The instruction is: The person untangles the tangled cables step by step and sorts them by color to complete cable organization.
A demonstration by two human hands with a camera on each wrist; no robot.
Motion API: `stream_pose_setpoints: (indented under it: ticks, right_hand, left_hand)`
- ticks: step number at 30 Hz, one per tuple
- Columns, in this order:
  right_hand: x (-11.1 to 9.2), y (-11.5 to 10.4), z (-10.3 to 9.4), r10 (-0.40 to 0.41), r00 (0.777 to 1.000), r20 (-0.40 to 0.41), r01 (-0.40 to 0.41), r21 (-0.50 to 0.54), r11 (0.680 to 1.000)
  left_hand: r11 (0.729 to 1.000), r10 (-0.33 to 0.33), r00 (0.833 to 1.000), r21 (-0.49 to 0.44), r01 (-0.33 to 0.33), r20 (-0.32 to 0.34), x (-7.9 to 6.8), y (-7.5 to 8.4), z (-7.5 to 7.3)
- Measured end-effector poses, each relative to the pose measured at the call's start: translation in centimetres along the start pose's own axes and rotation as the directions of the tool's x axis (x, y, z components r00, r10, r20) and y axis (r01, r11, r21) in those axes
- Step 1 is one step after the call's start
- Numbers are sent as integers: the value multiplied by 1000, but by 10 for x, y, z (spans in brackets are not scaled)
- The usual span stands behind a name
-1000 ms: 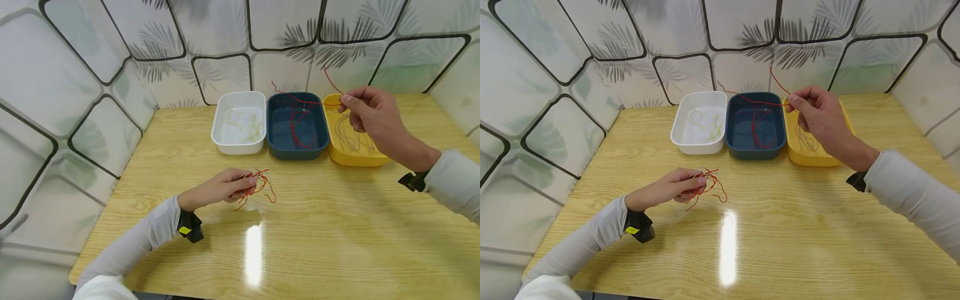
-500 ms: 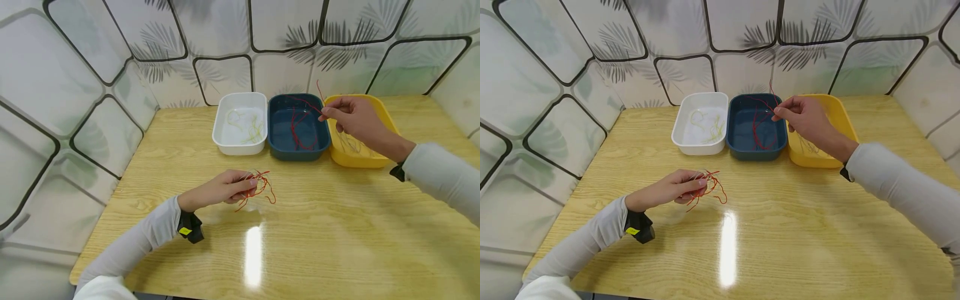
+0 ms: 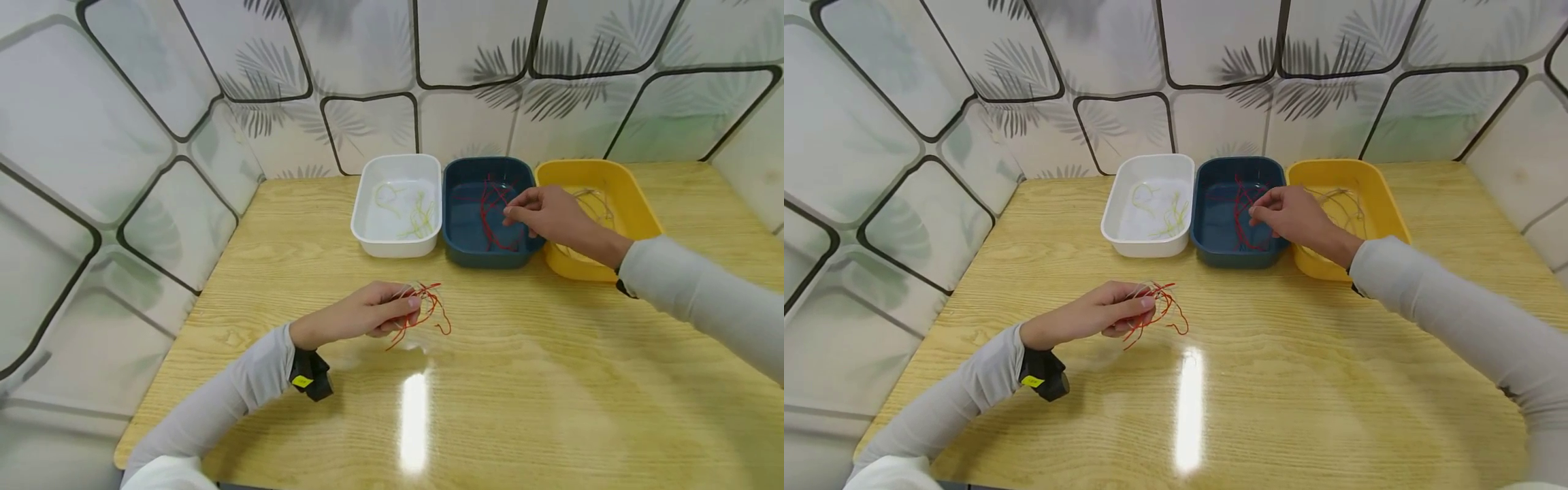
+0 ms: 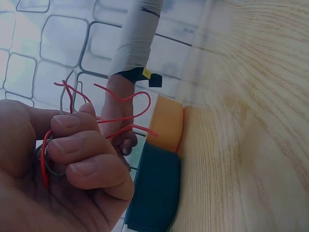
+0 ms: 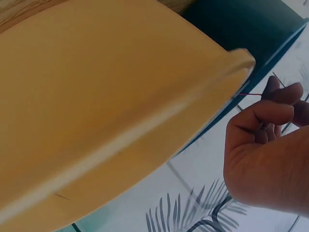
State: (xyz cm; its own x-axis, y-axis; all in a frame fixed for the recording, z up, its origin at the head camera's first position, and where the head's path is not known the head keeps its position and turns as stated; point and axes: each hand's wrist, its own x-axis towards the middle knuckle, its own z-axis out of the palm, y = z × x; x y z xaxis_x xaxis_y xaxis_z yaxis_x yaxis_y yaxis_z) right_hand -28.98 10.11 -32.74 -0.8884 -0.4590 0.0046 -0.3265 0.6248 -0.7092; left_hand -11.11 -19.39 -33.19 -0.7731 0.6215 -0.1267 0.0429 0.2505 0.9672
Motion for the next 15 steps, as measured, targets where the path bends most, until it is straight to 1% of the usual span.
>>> stream_pose_setpoints:
  ticks: [4, 8, 15]
  right_hand:
    - [1, 2, 6, 6, 1000, 27, -5, -22, 1000]
    - [0, 3, 5, 0, 999, 37, 0, -24, 1000]
    - [-2, 3, 5, 8, 999, 50, -12, 75, 997]
  left_hand:
    - [1000, 13, 1000, 14, -13, 4, -1, -2, -1]
    - [999, 15, 1000, 28, -15, -2, -1, -5, -3]
    - [998, 28, 1000, 62, -27, -12, 0, -3, -8]
